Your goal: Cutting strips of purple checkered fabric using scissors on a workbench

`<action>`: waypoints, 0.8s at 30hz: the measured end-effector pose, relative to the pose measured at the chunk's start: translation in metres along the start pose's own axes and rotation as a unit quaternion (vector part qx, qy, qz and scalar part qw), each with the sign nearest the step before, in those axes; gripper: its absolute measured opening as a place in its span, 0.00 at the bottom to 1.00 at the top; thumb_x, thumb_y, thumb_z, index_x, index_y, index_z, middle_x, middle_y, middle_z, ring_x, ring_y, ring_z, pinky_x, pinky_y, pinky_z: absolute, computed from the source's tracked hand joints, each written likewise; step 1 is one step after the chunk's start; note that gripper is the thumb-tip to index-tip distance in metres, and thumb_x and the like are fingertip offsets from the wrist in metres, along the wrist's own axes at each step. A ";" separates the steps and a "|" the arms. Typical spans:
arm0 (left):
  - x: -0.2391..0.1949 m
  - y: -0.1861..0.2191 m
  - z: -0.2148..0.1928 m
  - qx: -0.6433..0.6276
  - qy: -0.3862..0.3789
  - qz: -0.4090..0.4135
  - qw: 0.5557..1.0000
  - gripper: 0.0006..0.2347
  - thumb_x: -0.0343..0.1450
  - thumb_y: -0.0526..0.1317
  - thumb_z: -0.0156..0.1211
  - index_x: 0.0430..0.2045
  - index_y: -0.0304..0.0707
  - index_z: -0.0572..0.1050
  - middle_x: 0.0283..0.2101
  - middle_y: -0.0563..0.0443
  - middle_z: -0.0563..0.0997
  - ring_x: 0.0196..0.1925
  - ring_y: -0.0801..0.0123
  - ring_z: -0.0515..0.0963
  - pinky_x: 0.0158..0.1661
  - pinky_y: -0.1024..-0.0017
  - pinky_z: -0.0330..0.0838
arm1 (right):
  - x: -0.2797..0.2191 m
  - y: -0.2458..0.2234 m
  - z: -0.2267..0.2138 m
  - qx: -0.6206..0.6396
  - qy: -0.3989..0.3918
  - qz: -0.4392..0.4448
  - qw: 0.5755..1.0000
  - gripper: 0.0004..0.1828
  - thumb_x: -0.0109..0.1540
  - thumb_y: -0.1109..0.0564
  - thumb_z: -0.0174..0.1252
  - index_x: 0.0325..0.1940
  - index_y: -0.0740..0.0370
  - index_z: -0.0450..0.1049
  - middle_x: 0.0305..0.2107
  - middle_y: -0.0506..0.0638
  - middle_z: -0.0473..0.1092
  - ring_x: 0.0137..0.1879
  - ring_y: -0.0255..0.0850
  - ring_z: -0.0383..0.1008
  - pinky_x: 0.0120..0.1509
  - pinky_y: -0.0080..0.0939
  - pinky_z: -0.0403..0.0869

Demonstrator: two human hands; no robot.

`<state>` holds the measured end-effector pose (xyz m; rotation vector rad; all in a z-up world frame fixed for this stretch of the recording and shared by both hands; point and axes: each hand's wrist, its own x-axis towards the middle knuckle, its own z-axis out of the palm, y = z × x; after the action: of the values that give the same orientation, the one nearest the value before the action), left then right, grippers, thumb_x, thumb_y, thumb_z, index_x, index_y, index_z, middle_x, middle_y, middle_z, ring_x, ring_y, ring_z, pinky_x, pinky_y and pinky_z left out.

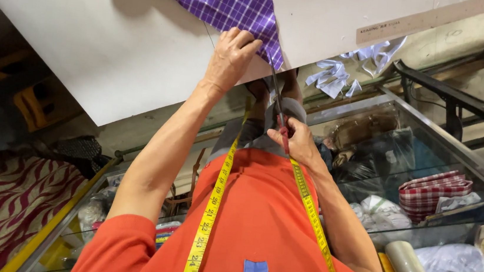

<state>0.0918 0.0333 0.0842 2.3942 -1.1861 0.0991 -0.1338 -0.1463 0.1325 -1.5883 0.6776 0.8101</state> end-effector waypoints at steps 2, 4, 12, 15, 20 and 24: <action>-0.011 -0.007 0.012 0.034 -0.001 -0.017 0.999 0.08 0.71 0.29 0.66 0.41 0.37 0.80 0.41 0.49 0.78 0.41 0.60 0.73 0.40 0.65 0.72 | 0.000 0.001 0.000 -0.003 0.004 -0.004 1.000 0.23 0.59 0.43 0.69 0.28 0.53 0.63 0.23 0.41 0.63 0.32 0.33 0.58 0.40 0.37 0.63; -0.017 -0.012 0.020 0.066 -0.003 -0.034 0.997 0.11 0.70 0.31 0.70 0.45 0.38 0.80 0.45 0.48 0.80 0.46 0.60 0.76 0.45 0.64 0.76 | 0.000 0.001 -0.001 -0.006 0.008 -0.007 1.000 0.23 0.59 0.44 0.70 0.26 0.52 0.62 0.23 0.41 0.63 0.32 0.33 0.58 0.39 0.36 0.63; -0.033 -0.021 0.034 0.126 0.002 -0.122 0.984 0.21 0.75 0.36 0.72 0.62 0.51 0.74 0.70 0.49 0.66 0.70 0.55 0.66 0.61 0.57 0.63 | 0.005 0.012 0.002 0.006 0.006 -0.005 1.000 0.18 0.59 0.44 0.70 0.35 0.55 0.70 0.25 0.39 0.64 0.31 0.30 0.60 0.38 0.34 0.66; -0.031 -0.018 0.034 0.125 0.013 -0.134 0.983 0.16 0.79 0.43 0.68 0.62 0.53 0.74 0.70 0.50 0.66 0.69 0.56 0.66 0.59 0.57 0.63 | 0.006 0.002 0.001 -0.021 0.011 0.001 1.000 0.19 0.58 0.42 0.69 0.39 0.57 0.73 0.25 0.39 0.66 0.33 0.30 0.64 0.42 0.35 0.68; -0.031 -0.016 0.027 0.097 0.015 -0.142 0.985 0.16 0.80 0.44 0.64 0.64 0.53 0.73 0.71 0.50 0.65 0.70 0.56 0.66 0.60 0.57 0.61 | 0.019 0.013 0.009 -0.040 0.037 -0.044 0.998 0.22 0.59 0.43 0.71 0.28 0.54 0.65 0.23 0.39 0.67 0.32 0.31 0.61 0.39 0.36 0.66; -0.030 -0.014 0.025 0.088 0.027 -0.144 0.985 0.14 0.82 0.45 0.57 0.63 0.54 0.73 0.70 0.51 0.65 0.70 0.58 0.66 0.61 0.58 0.60 | 0.026 0.020 0.016 0.002 0.058 -0.072 0.996 0.23 0.59 0.48 0.72 0.26 0.53 0.62 0.20 0.39 0.65 0.28 0.28 0.58 0.33 0.35 0.64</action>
<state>0.0804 0.0512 0.0493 2.6724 -0.8239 0.1817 -0.1363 -0.1333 0.0987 -1.6694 0.6382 0.6127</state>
